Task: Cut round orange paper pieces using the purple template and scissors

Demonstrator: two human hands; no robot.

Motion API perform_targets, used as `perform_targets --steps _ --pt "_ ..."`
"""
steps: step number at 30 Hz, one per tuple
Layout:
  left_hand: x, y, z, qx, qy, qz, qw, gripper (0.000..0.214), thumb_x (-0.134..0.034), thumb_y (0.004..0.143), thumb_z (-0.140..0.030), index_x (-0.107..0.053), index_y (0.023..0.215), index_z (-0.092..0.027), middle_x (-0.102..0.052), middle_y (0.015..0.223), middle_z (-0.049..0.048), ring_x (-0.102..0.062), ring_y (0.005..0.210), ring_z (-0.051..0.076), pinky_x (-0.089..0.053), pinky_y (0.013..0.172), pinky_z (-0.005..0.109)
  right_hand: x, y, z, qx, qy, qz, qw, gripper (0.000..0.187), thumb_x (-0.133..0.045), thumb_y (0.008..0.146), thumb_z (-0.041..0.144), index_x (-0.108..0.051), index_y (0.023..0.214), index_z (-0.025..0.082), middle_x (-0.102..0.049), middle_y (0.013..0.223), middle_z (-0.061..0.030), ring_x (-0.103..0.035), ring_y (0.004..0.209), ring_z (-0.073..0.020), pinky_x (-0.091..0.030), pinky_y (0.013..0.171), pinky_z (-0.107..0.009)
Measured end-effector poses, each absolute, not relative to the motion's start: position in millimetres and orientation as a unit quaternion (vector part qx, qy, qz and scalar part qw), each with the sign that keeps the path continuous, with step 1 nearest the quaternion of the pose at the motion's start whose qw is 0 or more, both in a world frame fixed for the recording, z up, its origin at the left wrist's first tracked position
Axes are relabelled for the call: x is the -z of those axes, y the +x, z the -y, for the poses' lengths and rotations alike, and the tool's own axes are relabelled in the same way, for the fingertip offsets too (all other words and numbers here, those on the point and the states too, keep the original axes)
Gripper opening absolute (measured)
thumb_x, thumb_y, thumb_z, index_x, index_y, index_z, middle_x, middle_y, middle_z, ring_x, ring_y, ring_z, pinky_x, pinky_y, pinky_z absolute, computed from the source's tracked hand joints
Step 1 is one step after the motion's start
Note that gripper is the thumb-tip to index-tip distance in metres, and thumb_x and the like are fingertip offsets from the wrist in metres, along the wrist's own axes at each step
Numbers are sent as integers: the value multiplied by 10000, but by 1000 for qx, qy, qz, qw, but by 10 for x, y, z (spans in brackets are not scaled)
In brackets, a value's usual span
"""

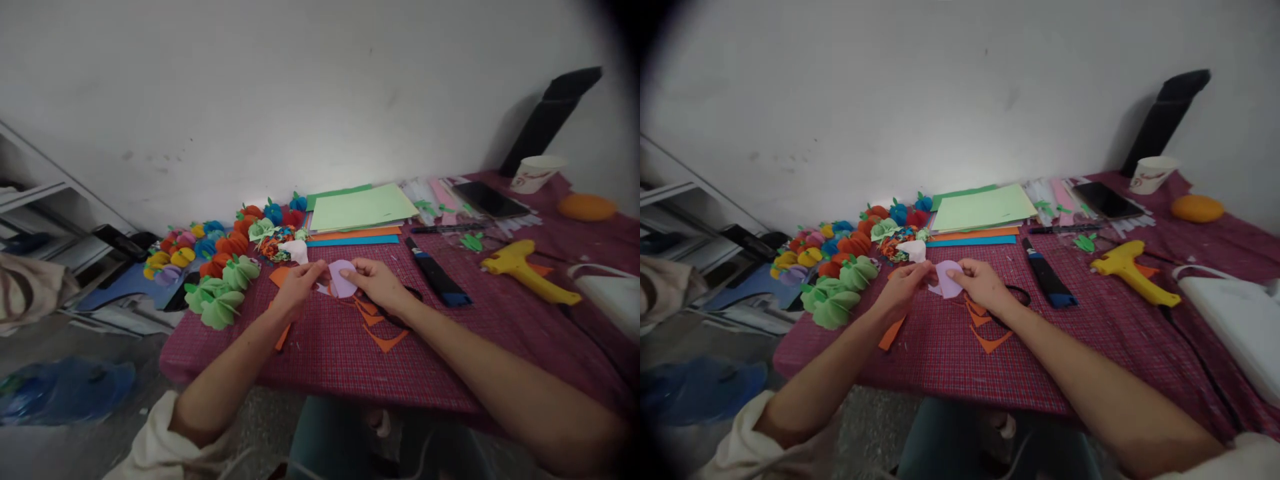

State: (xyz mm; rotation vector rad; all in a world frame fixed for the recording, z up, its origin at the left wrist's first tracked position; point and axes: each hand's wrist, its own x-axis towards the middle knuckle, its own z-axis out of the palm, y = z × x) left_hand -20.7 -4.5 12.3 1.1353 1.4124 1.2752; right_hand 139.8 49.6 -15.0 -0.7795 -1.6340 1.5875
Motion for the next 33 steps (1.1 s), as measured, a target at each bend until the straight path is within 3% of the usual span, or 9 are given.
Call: perform_targets --steps 11,17,21,29,33 --pt "51 -33 142 -558 377 -526 520 255 -683 655 -387 -659 684 -134 -638 658 36 -533 589 95 -364 585 218 185 1330 -486 -640 -287 598 389 351 -487 783 507 -529 727 163 -464 556 37 -396 485 -82 -308 438 -193" --pt "37 73 184 -580 360 -516 518 289 -640 701 -408 -672 781 -133 -654 715 55 -551 619 107 -374 579 225 179 1326 -474 -588 -301 626 413 313 -478 800 464 -551 790 160 -531 674 12 -461 583 -105 -372 520 -212" --pt "39 151 220 -612 324 -499 521 235 -692 661 -358 -667 737 -136 -651 700 37 -545 622 96 -372 593 221 224 1313 -483 -570 -318 631 420 327 -458 812 468 -566 826 159 -555 700 -1 -483 605 -115 -376 516 -213" --pt "70 203 229 -630 293 -478 537 237 -730 621 -342 -668 737 -145 -648 698 26 -539 615 92 -349 575 223 208 1282 -441 -626 -304 574 431 331 -475 787 489 -546 793 166 -550 641 18 -477 535 -99 -373 472 -201" --pt "80 220 220 -639 278 -472 540 266 -737 609 -358 -666 757 -148 -644 713 18 -531 613 87 -342 566 225 156 1284 -398 -670 -300 528 427 305 -488 778 476 -526 797 174 -490 545 52 -401 422 -74 -301 383 -184"
